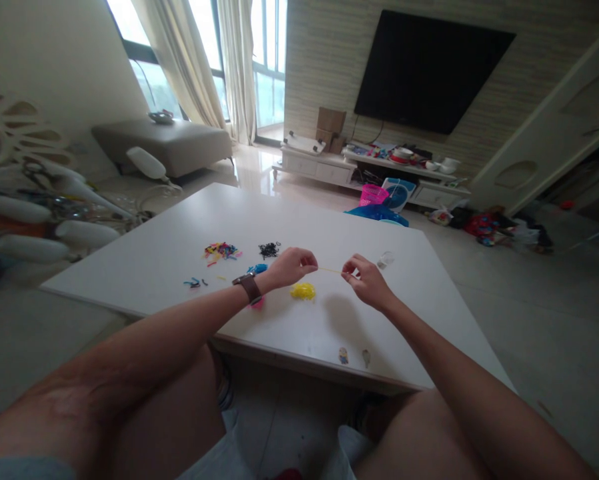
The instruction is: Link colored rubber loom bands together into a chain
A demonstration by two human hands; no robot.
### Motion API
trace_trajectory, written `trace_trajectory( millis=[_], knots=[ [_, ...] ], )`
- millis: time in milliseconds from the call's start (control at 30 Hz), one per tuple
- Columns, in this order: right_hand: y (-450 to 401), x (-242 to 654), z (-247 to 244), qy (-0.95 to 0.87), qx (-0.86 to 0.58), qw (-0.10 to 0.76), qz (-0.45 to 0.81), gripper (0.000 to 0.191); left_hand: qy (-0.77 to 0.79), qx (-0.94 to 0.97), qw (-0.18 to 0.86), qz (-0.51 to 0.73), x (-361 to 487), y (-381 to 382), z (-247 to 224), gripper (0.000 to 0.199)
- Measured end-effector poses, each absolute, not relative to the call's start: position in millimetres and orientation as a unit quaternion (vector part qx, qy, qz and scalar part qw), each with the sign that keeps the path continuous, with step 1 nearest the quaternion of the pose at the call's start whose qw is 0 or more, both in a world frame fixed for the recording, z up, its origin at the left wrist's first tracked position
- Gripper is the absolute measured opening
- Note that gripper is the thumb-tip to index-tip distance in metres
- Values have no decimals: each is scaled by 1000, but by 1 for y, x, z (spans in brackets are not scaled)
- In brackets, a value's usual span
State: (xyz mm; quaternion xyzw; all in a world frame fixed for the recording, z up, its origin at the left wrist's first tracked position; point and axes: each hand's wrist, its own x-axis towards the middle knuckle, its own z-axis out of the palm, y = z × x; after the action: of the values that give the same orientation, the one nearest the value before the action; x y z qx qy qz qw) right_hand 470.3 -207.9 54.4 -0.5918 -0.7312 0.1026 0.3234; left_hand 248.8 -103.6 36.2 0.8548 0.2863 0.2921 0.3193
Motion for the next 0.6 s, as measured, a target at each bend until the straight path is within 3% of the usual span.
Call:
trace_trajectory(
  millis=[600],
  knots=[
    [-213,455,43,-746,-564,330,131,10,243,853,363,286,252,-126,39,9]
  ],
)
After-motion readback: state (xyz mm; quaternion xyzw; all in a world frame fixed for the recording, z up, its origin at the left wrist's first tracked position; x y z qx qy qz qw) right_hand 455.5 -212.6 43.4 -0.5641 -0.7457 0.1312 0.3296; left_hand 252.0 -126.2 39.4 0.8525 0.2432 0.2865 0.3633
